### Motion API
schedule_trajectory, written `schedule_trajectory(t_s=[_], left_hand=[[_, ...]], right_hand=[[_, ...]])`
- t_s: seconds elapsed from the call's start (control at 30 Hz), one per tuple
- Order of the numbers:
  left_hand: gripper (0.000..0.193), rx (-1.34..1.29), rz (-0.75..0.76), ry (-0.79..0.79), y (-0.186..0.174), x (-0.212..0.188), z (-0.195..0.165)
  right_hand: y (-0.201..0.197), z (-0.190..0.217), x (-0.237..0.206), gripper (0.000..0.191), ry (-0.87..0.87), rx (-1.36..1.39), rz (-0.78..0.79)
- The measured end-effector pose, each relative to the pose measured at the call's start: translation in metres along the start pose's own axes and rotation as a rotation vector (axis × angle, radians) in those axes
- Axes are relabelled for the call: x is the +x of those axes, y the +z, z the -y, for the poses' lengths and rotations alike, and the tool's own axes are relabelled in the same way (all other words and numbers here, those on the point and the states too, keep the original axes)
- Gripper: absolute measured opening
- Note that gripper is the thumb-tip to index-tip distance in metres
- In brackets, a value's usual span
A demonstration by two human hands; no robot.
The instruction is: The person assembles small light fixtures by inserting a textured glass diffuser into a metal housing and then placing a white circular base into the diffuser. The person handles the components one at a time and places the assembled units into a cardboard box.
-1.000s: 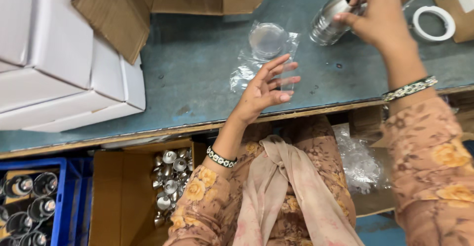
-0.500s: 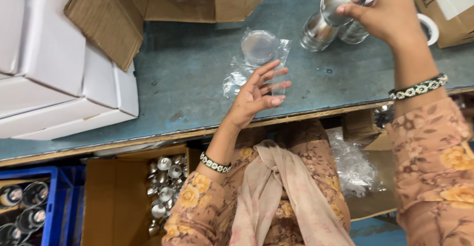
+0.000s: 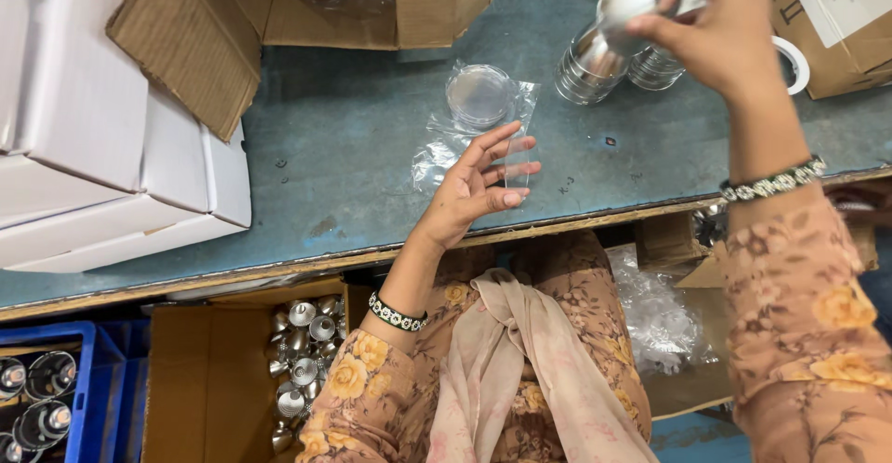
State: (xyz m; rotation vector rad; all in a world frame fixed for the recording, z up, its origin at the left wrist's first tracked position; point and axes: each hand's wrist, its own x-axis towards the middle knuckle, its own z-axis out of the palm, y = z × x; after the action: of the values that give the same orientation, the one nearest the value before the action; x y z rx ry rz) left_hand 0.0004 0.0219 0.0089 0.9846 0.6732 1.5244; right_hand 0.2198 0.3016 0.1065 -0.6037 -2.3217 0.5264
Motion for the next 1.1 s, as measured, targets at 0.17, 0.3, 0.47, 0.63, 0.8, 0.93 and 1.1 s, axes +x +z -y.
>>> schedule_trajectory(t_s=[0.17,0.3,0.47,0.63,0.8,0.93,1.1], left_hand=[[0.086,-0.011,-0.052,0.02,0.0,0.0,0.004],[0.086,0.077,-0.124,0.101,0.0,0.0,0.013],[0.077,0.388,-0.126,0.117,0.011,-0.007,0.016],[0.073,0.431,-0.151,0.096,0.018,-0.006,0.009],[0.073,0.466,-0.154,0.089,0.021,-0.007,0.007],[0.073,0.474,-0.134,0.069,0.021,-0.004,0.005],[0.073,0.49,-0.148,0.054,0.022,-0.004,0.004]], right_hand=[[0.018,0.03,-0.061,0.027,0.279,0.967,-0.19],[0.098,0.059,-0.124,0.032,0.369,1.147,-0.26],[0.128,0.065,-0.146,0.023,0.295,1.201,-0.163],[0.121,0.069,-0.146,0.024,0.239,1.168,-0.063],[0.121,0.07,-0.149,0.026,0.248,1.158,-0.058],[0.121,0.07,-0.15,0.027,0.285,1.144,-0.058],[0.12,0.07,-0.152,0.026,0.294,1.141,-0.053]])
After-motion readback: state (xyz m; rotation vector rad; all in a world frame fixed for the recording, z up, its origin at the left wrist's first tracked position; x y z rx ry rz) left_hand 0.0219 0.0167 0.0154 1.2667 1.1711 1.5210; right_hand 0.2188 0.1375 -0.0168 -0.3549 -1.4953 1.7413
